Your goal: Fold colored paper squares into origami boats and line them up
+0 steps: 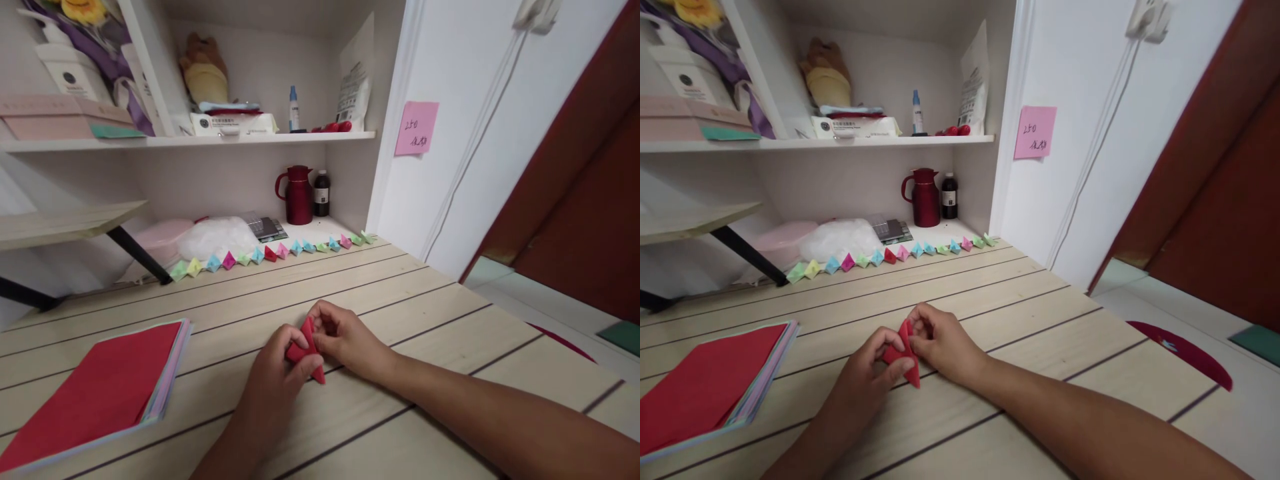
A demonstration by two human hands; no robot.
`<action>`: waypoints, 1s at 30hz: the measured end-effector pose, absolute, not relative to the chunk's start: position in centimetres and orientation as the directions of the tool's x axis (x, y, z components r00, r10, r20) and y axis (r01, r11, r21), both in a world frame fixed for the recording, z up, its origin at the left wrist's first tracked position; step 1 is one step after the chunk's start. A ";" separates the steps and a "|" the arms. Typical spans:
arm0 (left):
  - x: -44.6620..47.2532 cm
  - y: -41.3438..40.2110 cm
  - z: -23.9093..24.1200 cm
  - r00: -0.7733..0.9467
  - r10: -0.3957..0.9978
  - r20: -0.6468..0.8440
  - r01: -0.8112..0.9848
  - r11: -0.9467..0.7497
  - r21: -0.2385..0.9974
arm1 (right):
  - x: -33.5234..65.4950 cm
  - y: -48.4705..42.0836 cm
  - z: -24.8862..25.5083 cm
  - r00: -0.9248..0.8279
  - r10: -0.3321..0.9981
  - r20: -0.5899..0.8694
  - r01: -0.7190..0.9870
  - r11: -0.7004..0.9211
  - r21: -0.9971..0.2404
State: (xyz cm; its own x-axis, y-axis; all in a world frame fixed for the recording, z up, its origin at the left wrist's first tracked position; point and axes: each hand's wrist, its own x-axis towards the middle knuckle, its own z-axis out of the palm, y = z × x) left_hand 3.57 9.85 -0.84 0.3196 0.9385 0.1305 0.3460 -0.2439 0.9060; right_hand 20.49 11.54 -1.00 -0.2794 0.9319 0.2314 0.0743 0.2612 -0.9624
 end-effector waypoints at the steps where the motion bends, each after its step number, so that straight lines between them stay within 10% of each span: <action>1: 3.7 9.8 -1.0 0.303 0.944 0.133 0.369 -0.245 0.897 | 20.5 11.5 -1.0 -0.283 0.929 0.236 0.091 0.271 -0.958; 14: 3.8 10.4 -1.4 0.268 0.942 0.204 0.297 -0.282 0.912 | 20.1 11.5 -1.2 -0.313 0.922 0.229 0.163 0.290 -0.943; 20: 3.4 11.1 -2.2 0.106 0.893 0.436 0.557 -0.417 0.718 | 20.0 11.5 -1.1 -0.254 0.928 0.272 0.181 0.322 -0.929; 30: 3.4 10.6 -1.7 0.328 0.898 0.294 0.746 -0.437 0.502 | 20.1 11.6 -2.0 -0.268 0.893 0.362 0.430 0.447 -0.784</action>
State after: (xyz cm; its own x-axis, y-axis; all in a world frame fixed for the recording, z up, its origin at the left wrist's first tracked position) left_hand 3.38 10.56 -1.66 0.3278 0.8979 0.2937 0.7465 -0.4367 0.5020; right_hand 20.13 11.58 -2.00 -0.2682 0.8927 0.3622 0.4297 0.4473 -0.7844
